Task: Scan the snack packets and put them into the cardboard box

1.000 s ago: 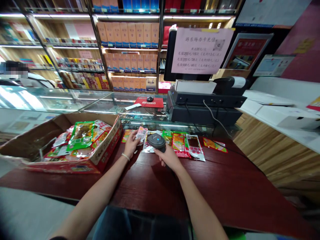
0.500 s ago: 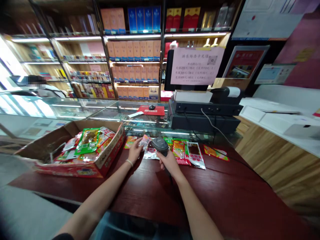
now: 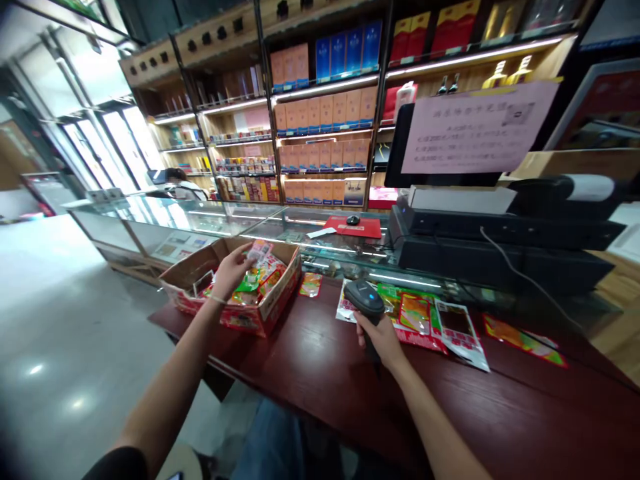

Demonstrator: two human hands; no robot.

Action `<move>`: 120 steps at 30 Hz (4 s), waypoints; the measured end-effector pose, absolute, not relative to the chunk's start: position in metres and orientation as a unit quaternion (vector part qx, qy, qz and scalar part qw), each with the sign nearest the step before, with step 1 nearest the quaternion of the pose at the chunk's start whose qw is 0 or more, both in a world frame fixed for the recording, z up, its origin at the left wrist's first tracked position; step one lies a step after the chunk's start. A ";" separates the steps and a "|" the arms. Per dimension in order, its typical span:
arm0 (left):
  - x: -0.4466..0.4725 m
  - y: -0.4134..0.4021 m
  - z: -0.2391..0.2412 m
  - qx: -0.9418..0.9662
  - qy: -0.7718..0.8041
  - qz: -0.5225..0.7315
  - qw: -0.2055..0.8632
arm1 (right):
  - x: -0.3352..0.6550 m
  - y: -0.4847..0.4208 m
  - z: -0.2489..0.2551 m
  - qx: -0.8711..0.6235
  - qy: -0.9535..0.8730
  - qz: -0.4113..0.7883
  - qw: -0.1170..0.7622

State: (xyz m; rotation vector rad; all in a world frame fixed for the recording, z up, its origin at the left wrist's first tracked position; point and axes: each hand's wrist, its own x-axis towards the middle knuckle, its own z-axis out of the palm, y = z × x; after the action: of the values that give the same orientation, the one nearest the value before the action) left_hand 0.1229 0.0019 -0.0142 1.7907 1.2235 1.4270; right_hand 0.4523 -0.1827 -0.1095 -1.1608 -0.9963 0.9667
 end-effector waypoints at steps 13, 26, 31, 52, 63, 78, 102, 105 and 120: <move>0.141 -0.034 -0.016 0.762 0.437 0.453 0.153 | 0.436 -0.172 -0.094 -0.528 -0.451 0.415 0.587; 0.302 0.005 -0.135 0.806 0.455 0.330 0.185 | 0.477 -0.179 -0.106 -0.545 -0.398 0.397 0.622; 0.312 0.017 -0.169 0.808 0.523 0.260 0.076 | 0.480 -0.178 -0.112 -0.534 -0.376 0.417 0.632; 0.309 -0.015 -0.155 0.875 0.451 0.151 0.083 | 0.478 -0.178 -0.117 -0.519 -0.374 0.436 0.633; 0.306 -0.014 -0.153 0.763 0.481 0.387 0.192 | 0.472 -0.181 -0.110 -0.540 -0.360 0.412 0.640; 0.313 0.015 -0.178 0.561 0.444 0.582 0.386 | 0.475 -0.188 -0.110 -0.600 -0.430 0.383 0.555; 0.258 -0.024 -0.020 0.738 0.302 0.531 0.287 | 0.464 -0.182 -0.059 -0.529 -0.397 0.393 0.638; 0.198 -0.018 0.000 0.747 0.376 0.515 0.189 | 0.445 -0.173 -0.050 -0.498 -0.444 0.411 0.622; 0.100 -0.012 -0.019 0.760 0.532 0.373 -0.001 | 0.408 -0.153 -0.052 -0.514 -0.501 0.370 0.589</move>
State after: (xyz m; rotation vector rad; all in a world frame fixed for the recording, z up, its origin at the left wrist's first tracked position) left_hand 0.1003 -0.0120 -0.0193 2.3890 1.6741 1.1722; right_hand 0.4080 -0.1529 -0.0520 -1.1971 -1.1675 0.8613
